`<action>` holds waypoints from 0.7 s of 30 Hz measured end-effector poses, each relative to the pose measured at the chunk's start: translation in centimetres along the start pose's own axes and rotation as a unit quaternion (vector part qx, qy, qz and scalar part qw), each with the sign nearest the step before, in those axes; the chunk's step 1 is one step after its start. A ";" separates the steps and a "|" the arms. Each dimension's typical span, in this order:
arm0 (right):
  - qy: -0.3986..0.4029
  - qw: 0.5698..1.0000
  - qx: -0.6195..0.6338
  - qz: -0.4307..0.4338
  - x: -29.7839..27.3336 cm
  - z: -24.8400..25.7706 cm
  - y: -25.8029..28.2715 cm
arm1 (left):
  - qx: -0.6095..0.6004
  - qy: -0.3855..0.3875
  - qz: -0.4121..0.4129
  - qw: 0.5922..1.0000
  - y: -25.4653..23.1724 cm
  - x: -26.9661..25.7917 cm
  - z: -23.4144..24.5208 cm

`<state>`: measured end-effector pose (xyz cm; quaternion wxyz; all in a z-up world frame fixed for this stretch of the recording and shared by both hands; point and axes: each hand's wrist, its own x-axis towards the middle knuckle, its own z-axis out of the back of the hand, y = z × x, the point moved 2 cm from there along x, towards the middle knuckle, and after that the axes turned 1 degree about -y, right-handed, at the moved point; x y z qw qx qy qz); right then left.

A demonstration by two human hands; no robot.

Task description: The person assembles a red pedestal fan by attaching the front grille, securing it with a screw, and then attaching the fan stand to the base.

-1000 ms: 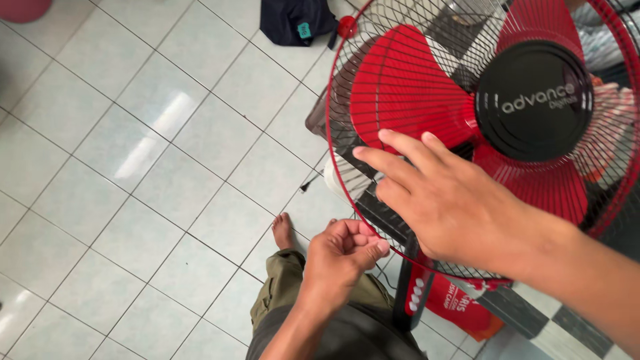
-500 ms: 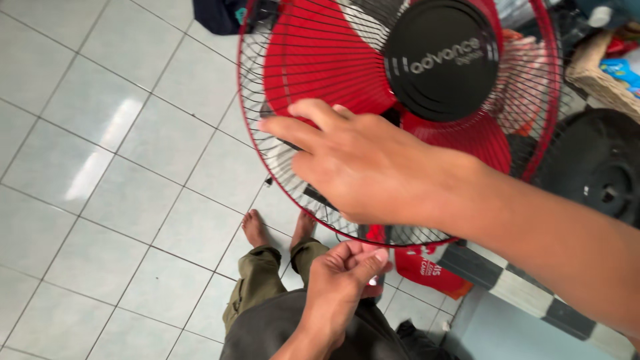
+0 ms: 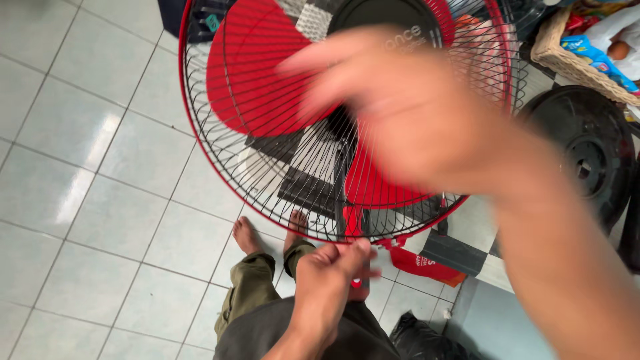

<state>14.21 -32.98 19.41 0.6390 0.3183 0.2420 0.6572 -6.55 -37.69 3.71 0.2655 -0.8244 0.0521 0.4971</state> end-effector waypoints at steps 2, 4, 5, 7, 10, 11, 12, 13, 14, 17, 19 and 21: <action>-0.186 0.972 0.060 -0.131 -5.3 4.1 -1.6 | 0.097 0.059 -0.039 0.993 -0.6 -1.0 0.0; -0.408 0.874 0.094 -0.244 -10.7 5.2 -4.7 | 0.252 0.045 -0.141 0.956 -1.8 -2.5 -0.1; -0.508 0.785 0.100 -0.340 -13.5 4.8 -6.2 | 0.326 0.037 -0.192 0.925 -2.7 -3.2 -0.5; -0.524 0.743 0.087 -0.406 -17.2 1.8 -8.3 | 0.415 -0.035 -0.477 0.774 -6.0 -3.9 -2.4; -0.515 0.676 0.257 -0.460 -20.5 -3.8 -10.4 | 0.498 -0.073 -0.633 0.588 -9.6 -3.5 -6.5; -0.520 0.643 0.285 -0.486 -20.9 -5.3 -11.0 | 0.526 -0.076 -0.646 0.548 -10.7 -2.9 -7.9; -0.518 0.643 0.285 -0.488 -21.3 -6.4 -11.2 | 0.548 -0.104 -0.641 0.527 -11.8 -2.2 -9.2; -0.515 0.643 0.285 -0.489 -21.6 -7.1 -11.2 | 0.570 -0.132 -0.634 0.506 -12.8 -1.5 -10.4; -0.515 0.645 0.299 -0.479 -21.7 -7.5 -11.3 | 0.589 -0.160 -0.628 0.483 -13.6 -1.0 -11.5; -0.515 0.649 0.329 -0.454 -21.7 -7.9 -11.4 | 0.623 -0.181 -0.598 0.470 -15.4 0.0 -13.0; -0.518 0.647 0.336 -0.448 -21.6 -7.7 -11.7 | 0.649 -0.170 -0.564 0.482 -15.5 0.2 -13.1; -0.526 0.631 0.365 -0.439 -21.8 -7.6 -12.0 | 0.665 -0.165 -0.541 0.487 -15.0 0.2 -13.0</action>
